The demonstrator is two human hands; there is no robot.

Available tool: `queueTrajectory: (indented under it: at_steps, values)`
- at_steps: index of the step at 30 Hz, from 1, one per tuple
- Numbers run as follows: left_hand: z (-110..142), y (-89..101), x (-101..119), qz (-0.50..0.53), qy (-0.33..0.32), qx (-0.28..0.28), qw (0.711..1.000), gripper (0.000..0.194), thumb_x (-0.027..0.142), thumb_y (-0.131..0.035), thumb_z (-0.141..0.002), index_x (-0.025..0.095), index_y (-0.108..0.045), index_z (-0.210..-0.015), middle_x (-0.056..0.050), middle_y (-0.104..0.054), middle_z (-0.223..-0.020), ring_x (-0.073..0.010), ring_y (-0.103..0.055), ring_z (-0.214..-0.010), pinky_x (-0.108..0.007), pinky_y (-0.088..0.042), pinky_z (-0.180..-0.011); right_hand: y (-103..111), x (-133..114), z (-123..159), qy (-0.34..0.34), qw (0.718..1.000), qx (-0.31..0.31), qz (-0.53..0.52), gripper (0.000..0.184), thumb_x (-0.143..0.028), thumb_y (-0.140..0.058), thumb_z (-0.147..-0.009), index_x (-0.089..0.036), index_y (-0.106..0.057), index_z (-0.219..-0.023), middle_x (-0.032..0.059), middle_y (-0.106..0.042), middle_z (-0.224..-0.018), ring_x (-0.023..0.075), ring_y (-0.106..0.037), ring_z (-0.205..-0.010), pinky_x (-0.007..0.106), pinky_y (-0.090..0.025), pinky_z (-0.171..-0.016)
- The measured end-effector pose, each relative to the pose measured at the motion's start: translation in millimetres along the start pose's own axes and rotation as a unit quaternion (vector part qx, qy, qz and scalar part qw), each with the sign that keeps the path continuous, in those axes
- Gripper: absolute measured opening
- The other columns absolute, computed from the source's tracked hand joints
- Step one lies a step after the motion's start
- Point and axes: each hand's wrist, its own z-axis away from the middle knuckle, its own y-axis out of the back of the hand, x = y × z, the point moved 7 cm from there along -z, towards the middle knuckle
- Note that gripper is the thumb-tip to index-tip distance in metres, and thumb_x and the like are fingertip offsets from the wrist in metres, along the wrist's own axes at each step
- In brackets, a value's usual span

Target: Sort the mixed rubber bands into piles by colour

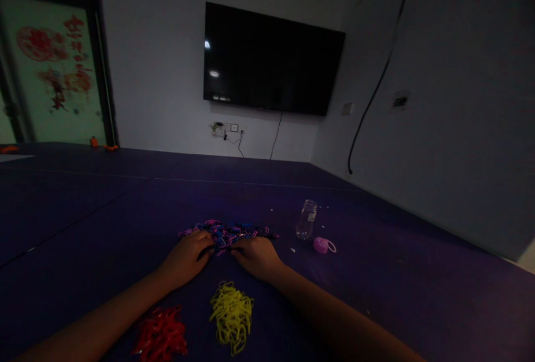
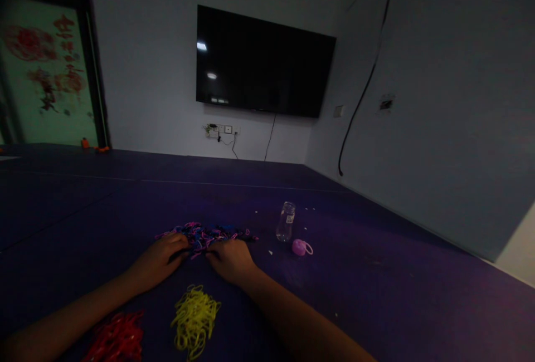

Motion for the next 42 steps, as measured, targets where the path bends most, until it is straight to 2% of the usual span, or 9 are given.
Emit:
queueTrajectory:
  at_steps: [10,30,42]
  values:
    - [1.3,-1.6,-2.2,-0.001,-0.014,0.007,1.0,0.016,0.01,-0.048,-0.081,0.019,-0.062,-0.083,-0.005,-0.062,-0.089,-0.0203,-0.057,-0.087,-0.034,-0.045,-0.078,1.3,-1.5,0.3,0.013,1.0,0.01,0.005,0.029,-0.034,-0.043,-0.089,-0.027,-0.066,-0.105,0.0006,-0.071,-0.096,0.0183,-0.065,-0.088,0.024,-0.043,-0.069]
    - [1.6,-0.1,-0.6,-0.001,-0.019,0.013,1.0,0.015,0.01,-0.049,-0.081,0.018,-0.062,-0.082,-0.005,-0.062,-0.09,-0.0199,-0.057,-0.086,-0.033,-0.045,-0.077,-0.2,-0.4,0.6,0.002,1.0,-0.006,0.007,0.031,-0.036,-0.044,-0.089,-0.028,-0.063,-0.113,0.0013,-0.07,-0.103,0.0177,-0.065,-0.091,0.023,-0.043,-0.072]
    - [0.6,0.5,0.2,0.003,-0.009,0.007,1.0,0.015,0.011,-0.048,-0.081,0.018,-0.061,-0.082,-0.005,-0.062,-0.088,-0.0199,-0.057,-0.085,-0.034,-0.045,-0.077,0.3,-0.1,0.4,0.011,1.0,0.003,-0.003,0.029,-0.034,-0.045,-0.089,-0.028,-0.065,-0.109,0.0013,-0.071,-0.101,0.0172,-0.065,-0.089,0.023,-0.043,-0.072]
